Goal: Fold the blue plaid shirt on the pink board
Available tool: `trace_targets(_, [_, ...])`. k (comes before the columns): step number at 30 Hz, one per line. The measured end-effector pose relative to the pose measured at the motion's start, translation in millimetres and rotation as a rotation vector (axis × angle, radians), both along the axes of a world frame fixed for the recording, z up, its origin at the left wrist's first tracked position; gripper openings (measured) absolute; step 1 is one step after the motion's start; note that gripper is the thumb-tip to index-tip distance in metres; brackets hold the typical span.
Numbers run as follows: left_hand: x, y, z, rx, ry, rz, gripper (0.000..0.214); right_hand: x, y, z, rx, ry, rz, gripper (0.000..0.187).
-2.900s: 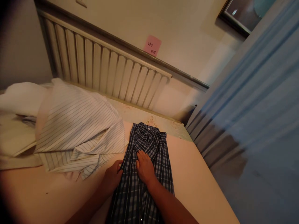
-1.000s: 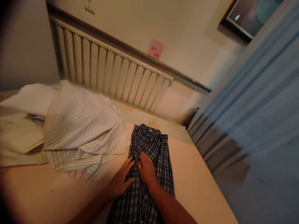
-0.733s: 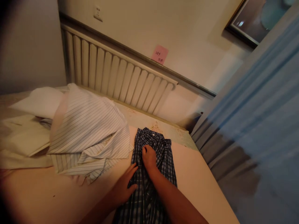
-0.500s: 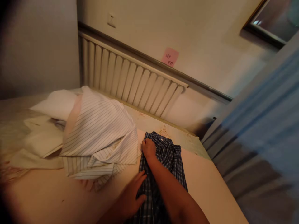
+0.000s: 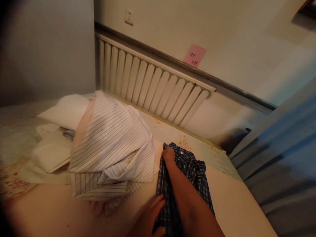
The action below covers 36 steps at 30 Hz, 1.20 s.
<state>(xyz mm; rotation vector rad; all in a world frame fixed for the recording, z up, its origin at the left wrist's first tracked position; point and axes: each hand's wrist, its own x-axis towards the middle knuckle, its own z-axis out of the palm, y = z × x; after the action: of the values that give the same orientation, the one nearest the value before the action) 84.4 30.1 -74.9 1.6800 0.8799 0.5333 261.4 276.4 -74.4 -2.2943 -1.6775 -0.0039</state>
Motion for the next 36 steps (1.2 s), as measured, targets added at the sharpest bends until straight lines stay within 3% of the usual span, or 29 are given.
trace_targets(5, [-1.1, -5.8, 3.9, -0.016, 0.000, 0.088, 0.074, 7.4, 6.3, 11.3, 0.061, 0.107, 0.003, 0.022])
trace_targets(10, [-2.1, -5.4, 2.3, 0.001, 0.037, 0.237, 0.061, -13.5, 8.1, 5.4, 0.103, 0.245, 0.098, 0.019])
trace_targets(15, [0.1, -4.9, -2.5, 0.086, 0.056, 0.439, 0.048, -8.7, -20.9, 9.5, 0.175, 0.373, 0.180, 0.019])
trace_targets(19, [2.4, -2.4, -11.4, 0.126, -0.001, 0.574, 0.058, 38.0, -90.6, 26.3, 0.249, 0.423, 0.152, 0.026])
trace_targets(23, [-1.3, 1.2, -20.4, 0.106, -0.107, 0.583, 0.056, 101.8, -199.1, 33.9, 0.293, 0.437, 0.023, 0.030])
trace_targets(26, [-8.2, -0.1, -25.2, 0.038, -0.084, 0.586, 0.053, 143.1, -286.4, 21.0, 0.327, 0.413, -0.099, 0.030])
trace_targets(29, [-14.3, -7.6, -26.8, 0.062, -0.030, 0.610, 0.047, 168.0, -357.0, -8.4, 0.295, 0.336, -0.204, 0.031])
trace_targets(32, [-17.8, -21.6, -24.2, 0.100, 0.028, 0.638, 0.043, 173.0, -396.6, -37.1, 0.324, 0.211, -0.168, 0.030])
trace_targets(36, [-21.7, -46.4, -18.4, 0.097, 0.016, 0.608, 0.047, 164.2, -408.1, -49.2, 0.348, 0.013, -0.106, 0.026])
